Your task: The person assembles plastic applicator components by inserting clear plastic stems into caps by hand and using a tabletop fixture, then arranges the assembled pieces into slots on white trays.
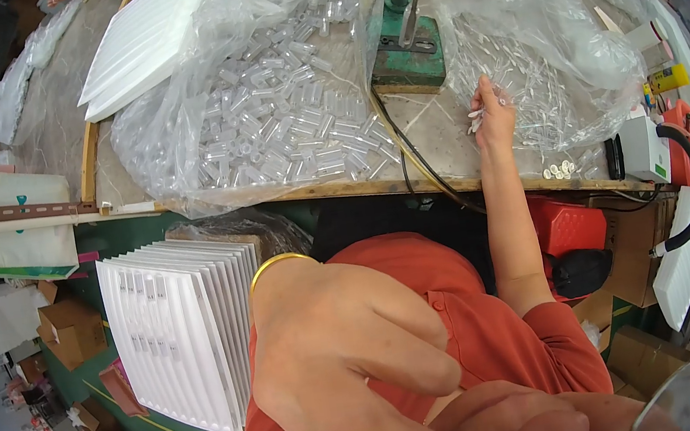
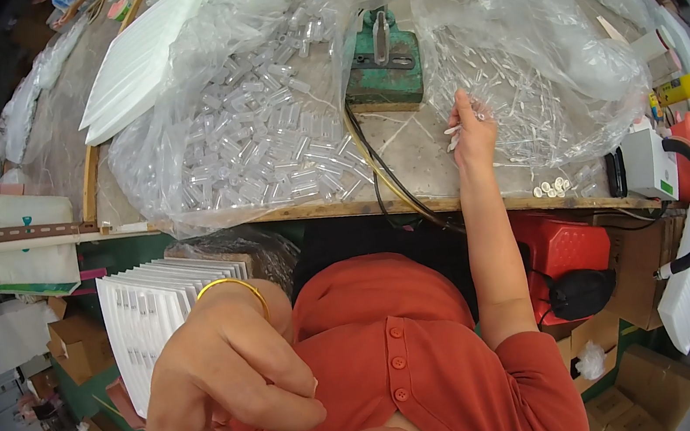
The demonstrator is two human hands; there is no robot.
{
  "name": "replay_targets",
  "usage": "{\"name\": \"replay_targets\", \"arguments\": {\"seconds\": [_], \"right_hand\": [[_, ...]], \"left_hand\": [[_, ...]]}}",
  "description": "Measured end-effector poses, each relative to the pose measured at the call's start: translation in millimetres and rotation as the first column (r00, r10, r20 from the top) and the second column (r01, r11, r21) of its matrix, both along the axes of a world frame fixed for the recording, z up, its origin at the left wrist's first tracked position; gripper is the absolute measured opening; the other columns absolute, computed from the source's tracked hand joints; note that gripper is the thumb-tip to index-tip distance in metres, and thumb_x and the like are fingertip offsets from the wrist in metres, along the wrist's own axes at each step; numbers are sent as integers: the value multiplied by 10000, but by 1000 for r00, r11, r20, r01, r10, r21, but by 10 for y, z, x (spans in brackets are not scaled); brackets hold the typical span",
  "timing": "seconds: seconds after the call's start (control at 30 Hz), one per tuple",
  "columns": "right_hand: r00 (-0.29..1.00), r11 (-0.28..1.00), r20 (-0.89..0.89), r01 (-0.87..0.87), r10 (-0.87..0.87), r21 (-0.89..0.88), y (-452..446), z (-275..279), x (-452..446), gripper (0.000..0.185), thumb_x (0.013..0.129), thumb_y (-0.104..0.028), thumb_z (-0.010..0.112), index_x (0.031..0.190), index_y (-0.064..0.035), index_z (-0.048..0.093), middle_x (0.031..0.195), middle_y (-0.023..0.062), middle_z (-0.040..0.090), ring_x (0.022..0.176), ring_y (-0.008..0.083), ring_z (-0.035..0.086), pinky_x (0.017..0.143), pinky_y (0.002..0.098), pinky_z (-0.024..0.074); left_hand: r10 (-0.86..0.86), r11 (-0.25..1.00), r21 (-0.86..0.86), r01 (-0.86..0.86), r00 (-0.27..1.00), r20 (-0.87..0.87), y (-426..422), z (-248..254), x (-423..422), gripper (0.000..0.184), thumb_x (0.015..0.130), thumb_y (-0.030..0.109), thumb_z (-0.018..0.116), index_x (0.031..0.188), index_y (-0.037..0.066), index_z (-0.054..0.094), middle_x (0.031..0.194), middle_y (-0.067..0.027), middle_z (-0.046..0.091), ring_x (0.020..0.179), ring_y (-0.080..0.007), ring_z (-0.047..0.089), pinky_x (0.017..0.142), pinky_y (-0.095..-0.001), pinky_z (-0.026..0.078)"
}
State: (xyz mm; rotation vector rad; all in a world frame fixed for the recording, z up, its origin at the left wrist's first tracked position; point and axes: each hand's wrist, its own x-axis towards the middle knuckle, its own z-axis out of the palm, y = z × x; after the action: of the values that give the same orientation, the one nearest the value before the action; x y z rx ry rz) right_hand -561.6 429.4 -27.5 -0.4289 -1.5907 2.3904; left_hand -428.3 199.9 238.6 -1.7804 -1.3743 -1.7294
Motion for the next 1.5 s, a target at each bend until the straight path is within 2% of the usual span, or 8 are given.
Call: {"name": "replay_targets", "arguments": {"seconds": [0.27,0.57,0.7,0.93,1.0,1.1,1.27,1.5], "right_hand": [[1000,999,-12,-20,21,47,-5,-18,-7,216,815,-237,620,757,-45,542,586,8,493,470,86,443,413,210,321],[919,911,30,-384,392,-148,-53,282,85,236,842,-170,566,979,21,540,686,29,546,532,99,488,497,215,376],[918,918,20,-396,396,20,-20,379,134,260,858,-154,530,1049,22,523,777,55,592,585,105,532,536,210,397],[876,879,174,-469,451,87,-5,231,122,237,835,-141,557,1003,26,554,795,68,603,605,91,536,494,200,379],[887,894,167,-444,431,51,-27,188,113,218,825,-128,569,981,24,568,782,61,602,607,84,530,475,197,369],[883,880,90,-468,461,81,-51,250,160,194,796,-113,603,941,16,590,759,46,601,601,69,511,446,197,349],[883,887,240,-441,402,138,-243,456,74,226,768,-141,647,940,1,607,765,44,610,587,55,490,463,171,335],[895,909,157,-415,417,-43,-359,346,39,179,773,-105,644,910,-2,592,705,-11,545,598,57,482,448,166,318]], "left_hand": [[-258,939,249,237,965,55,-212,-349,57,230,703,266,720,684,51,638,729,-37,613,497,-145,492,412,-235,327],[632,681,319,-659,749,198,-74,-109,41,124,808,219,592,917,227,649,725,66,404,564,-86,354,482,-221,287],[305,890,378,-257,950,-72,-233,-105,-351,154,796,343,584,913,244,591,710,111,349,565,-51,309,508,-223,272],[238,848,447,-283,959,156,-288,-296,-377,335,647,386,739,941,254,646,818,121,475,586,-15,423,548,-185,304],[746,546,-53,-836,456,486,-332,-579,-766,115,755,-11,551,864,11,580,805,12,558,658,-61,475,599,-235,418],[934,274,-662,-698,358,9,-650,-1435,-1604,209,700,-30,528,885,21,610,947,-82,597,702,-174,540,630,-281,456],[628,-62,-645,-762,472,-619,-737,-2398,-2123,151,654,2,523,784,15,598,860,-108,583,873,-293,545,713,-376,473],[774,-59,-665,-744,386,-501,-601,-2478,-2213,111,729,50,558,830,16,589,835,-125,584,798,-243,555,672,-351,473]]}}
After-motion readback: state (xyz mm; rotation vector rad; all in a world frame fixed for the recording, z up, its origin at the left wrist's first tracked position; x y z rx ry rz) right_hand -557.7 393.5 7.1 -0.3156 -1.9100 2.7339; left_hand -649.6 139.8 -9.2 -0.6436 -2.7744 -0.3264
